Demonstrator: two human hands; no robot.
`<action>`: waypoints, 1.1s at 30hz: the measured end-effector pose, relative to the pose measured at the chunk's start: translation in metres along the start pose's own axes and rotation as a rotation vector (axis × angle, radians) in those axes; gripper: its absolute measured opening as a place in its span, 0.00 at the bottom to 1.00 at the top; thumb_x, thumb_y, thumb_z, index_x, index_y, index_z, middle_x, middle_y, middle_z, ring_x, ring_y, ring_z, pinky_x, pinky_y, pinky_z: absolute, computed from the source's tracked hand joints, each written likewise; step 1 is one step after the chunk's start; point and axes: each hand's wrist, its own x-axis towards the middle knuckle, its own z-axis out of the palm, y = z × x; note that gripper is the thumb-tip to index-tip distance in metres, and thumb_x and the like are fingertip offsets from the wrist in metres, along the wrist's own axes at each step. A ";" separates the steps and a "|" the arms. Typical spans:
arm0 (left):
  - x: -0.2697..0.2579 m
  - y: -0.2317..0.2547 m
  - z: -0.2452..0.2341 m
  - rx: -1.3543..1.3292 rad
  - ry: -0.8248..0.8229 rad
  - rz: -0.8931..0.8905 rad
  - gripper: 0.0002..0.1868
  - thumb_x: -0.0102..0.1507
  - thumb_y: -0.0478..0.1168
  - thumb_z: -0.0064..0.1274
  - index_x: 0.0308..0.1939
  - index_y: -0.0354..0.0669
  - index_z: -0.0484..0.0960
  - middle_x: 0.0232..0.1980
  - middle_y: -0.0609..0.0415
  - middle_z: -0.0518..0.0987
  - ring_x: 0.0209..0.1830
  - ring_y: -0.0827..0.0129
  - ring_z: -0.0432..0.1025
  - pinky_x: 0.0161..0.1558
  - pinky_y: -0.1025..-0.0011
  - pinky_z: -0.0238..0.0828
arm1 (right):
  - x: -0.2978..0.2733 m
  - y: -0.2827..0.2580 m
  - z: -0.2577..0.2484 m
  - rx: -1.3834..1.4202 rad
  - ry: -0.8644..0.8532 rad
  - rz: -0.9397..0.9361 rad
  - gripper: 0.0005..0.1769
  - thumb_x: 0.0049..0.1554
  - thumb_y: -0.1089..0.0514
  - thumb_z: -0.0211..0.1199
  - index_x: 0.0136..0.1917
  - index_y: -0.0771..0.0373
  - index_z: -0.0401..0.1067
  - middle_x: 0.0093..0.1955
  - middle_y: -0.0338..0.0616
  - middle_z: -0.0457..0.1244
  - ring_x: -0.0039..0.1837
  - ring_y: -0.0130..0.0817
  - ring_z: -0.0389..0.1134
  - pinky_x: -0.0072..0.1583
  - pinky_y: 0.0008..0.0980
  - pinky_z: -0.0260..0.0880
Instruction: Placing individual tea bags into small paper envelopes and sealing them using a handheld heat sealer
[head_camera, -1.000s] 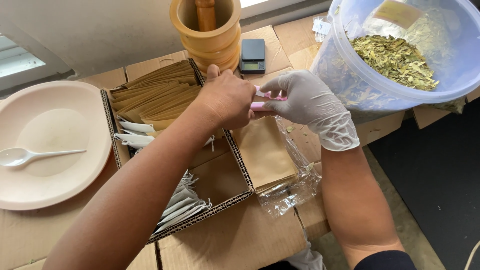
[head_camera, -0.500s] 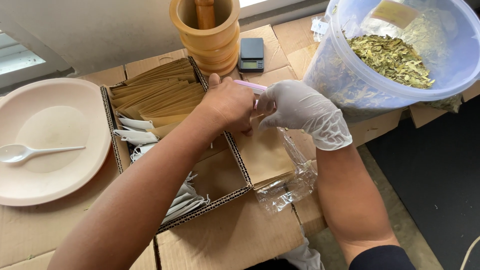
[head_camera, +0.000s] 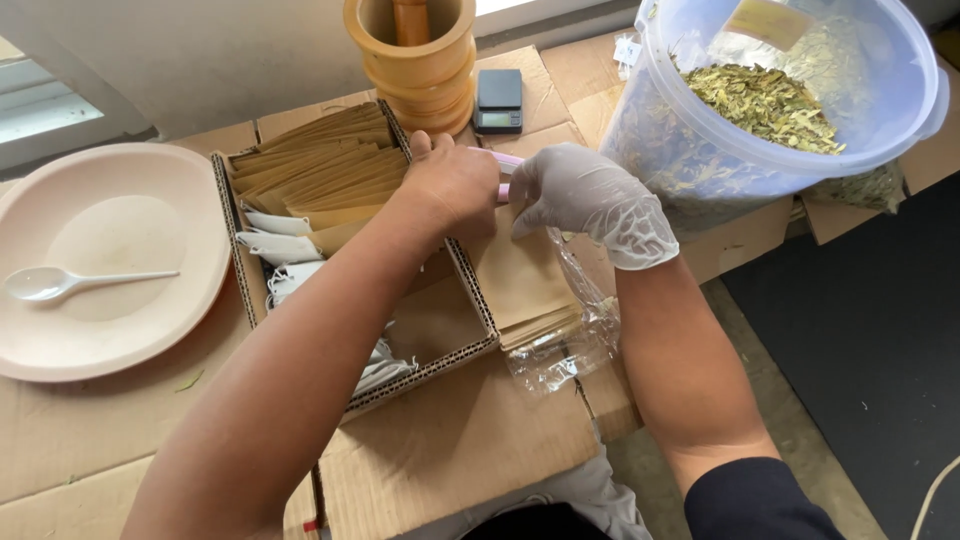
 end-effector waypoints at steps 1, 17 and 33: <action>-0.008 0.002 -0.007 0.000 -0.004 -0.003 0.20 0.51 0.53 0.64 0.44 0.53 0.83 0.46 0.50 0.81 0.56 0.49 0.68 0.59 0.50 0.47 | 0.000 0.002 0.003 0.002 -0.004 -0.002 0.23 0.39 0.42 0.80 0.49 0.41 0.83 0.43 0.37 0.71 0.53 0.42 0.72 0.55 0.41 0.72; -0.008 0.010 -0.010 0.007 -0.012 -0.043 0.19 0.49 0.48 0.69 0.42 0.54 0.84 0.46 0.50 0.82 0.57 0.47 0.69 0.58 0.51 0.48 | -0.002 0.007 -0.002 0.155 0.077 -0.053 0.16 0.45 0.56 0.75 0.50 0.49 0.82 0.44 0.41 0.71 0.50 0.40 0.71 0.52 0.39 0.71; -0.047 0.008 -0.029 -0.279 0.220 -0.064 0.16 0.61 0.47 0.61 0.53 0.55 0.85 0.44 0.48 0.77 0.48 0.68 0.69 0.49 0.63 0.55 | -0.004 0.013 -0.003 0.405 0.144 -0.243 0.19 0.44 0.51 0.77 0.50 0.55 0.81 0.43 0.40 0.70 0.47 0.27 0.66 0.51 0.30 0.66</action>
